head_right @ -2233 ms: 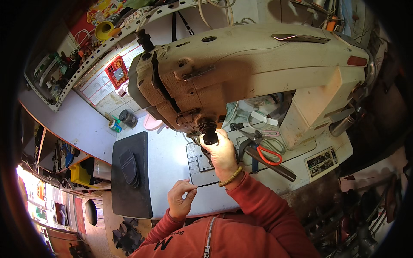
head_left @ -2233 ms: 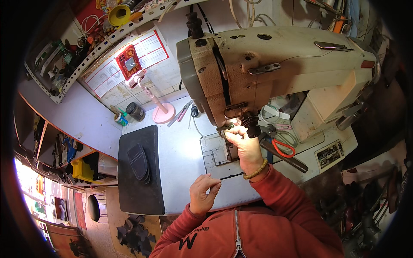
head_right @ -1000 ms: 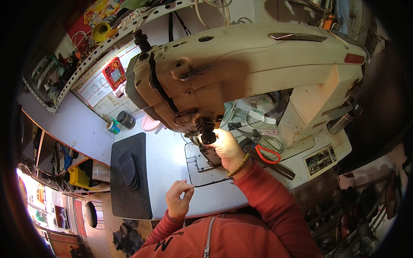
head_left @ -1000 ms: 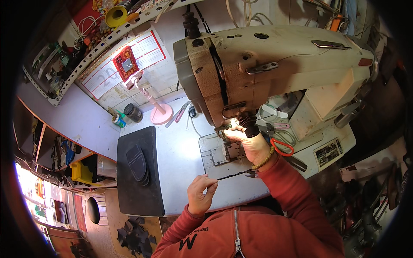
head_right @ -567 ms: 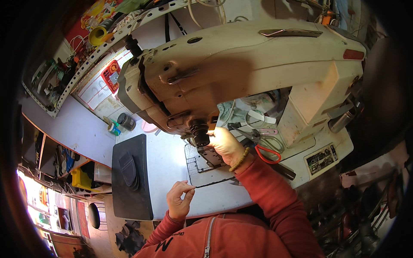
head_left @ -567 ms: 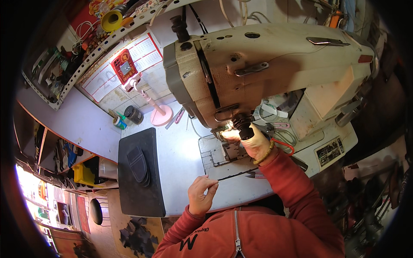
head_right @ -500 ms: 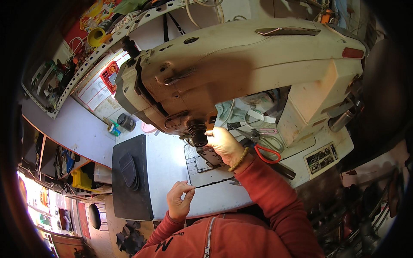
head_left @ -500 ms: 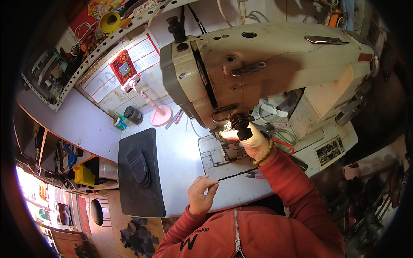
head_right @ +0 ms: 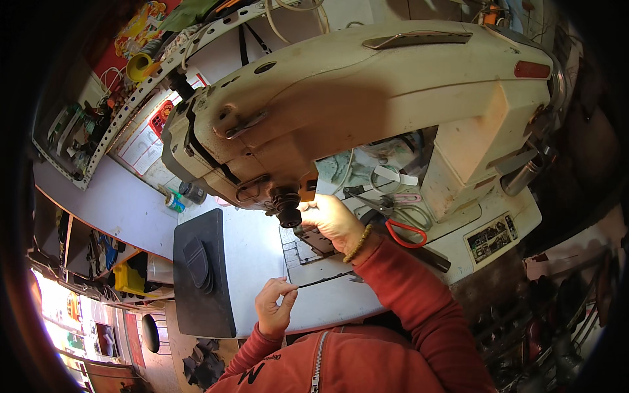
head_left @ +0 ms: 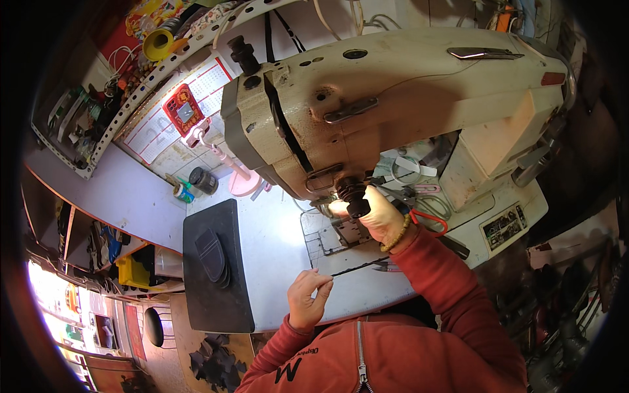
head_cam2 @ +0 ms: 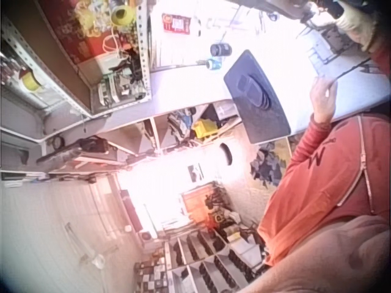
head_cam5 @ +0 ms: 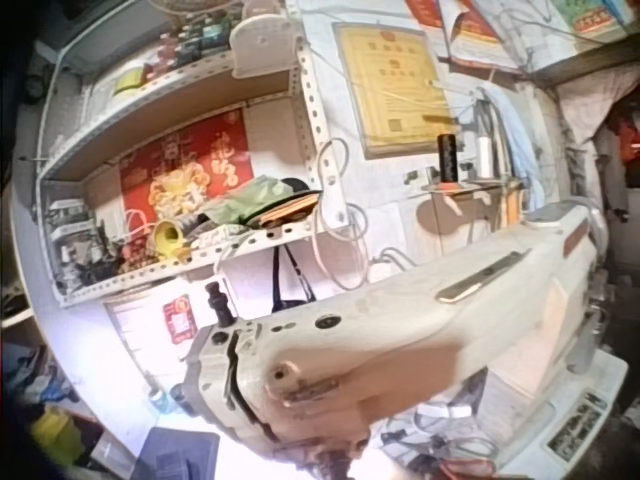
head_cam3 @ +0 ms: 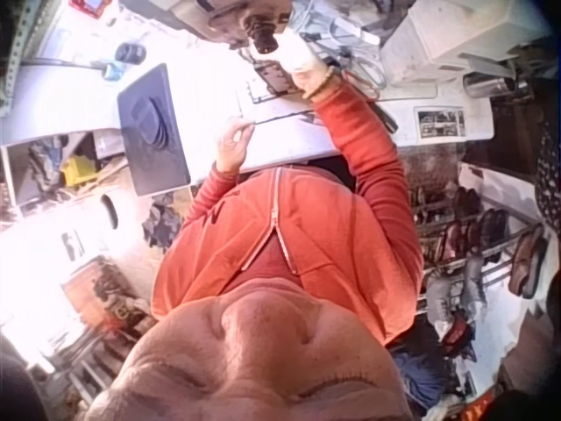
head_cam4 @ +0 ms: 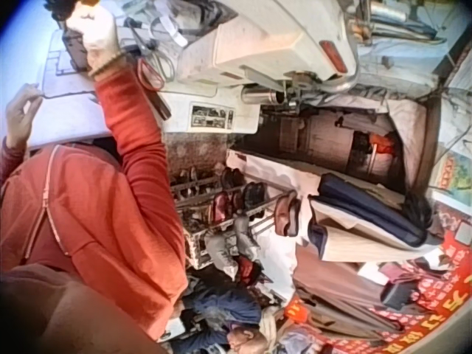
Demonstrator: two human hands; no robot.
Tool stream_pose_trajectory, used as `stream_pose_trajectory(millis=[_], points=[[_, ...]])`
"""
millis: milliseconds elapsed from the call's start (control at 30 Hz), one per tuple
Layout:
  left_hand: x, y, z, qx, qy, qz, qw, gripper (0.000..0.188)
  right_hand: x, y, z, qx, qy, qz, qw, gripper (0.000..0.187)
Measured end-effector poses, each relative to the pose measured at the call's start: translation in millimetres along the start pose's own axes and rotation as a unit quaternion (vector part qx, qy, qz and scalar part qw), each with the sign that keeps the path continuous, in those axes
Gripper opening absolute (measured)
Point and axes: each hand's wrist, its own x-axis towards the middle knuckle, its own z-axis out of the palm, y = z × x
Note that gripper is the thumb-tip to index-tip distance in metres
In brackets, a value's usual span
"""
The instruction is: The person prepares a sewing machine by threading it and adjusting the needle area. They then handle a small green plastic object and a dark fabric piece, positioning them on the table before returning to the machine to continue adjustments.
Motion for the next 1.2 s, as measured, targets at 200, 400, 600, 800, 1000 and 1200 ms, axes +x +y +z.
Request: stream_pose_trajectory(millis=[200,400,600,800,1000,1200], points=[[0.9,1.9,1.5,0.013,-0.009,-0.007,1.000,0.005,-2.6,7.5,0.0,0.014,0.043,-0.003,0.999,0.015],[0.9,-3.0,-3.2,0.032,0.002,-0.014,0.999,0.005,-22.4,21.5,6.5,-0.259,0.155,-0.220,0.928,0.020],[-1.0,-1.2,-2.5,0.026,0.001,-0.020,0.999,0.005,-24.9,33.3,5.4,-0.454,0.144,-0.356,0.804,0.020],[-1.5,1.3,-4.1,0.034,0.003,-0.018,0.999,0.005,-24.2,40.7,4.2,-0.446,0.131,-0.365,0.807,0.018],[-10.3,-5.5,-18.5,0.073,0.019,-0.018,0.997,0.015,-27.6,46.2,8.5,-0.419,0.144,-0.370,0.817,0.027],[-96.5,-63.3,-122.4,0.281,0.376,-0.098,0.878,0.034,-25.6,52.7,12.0,-0.472,0.115,-0.369,0.792,0.034]])
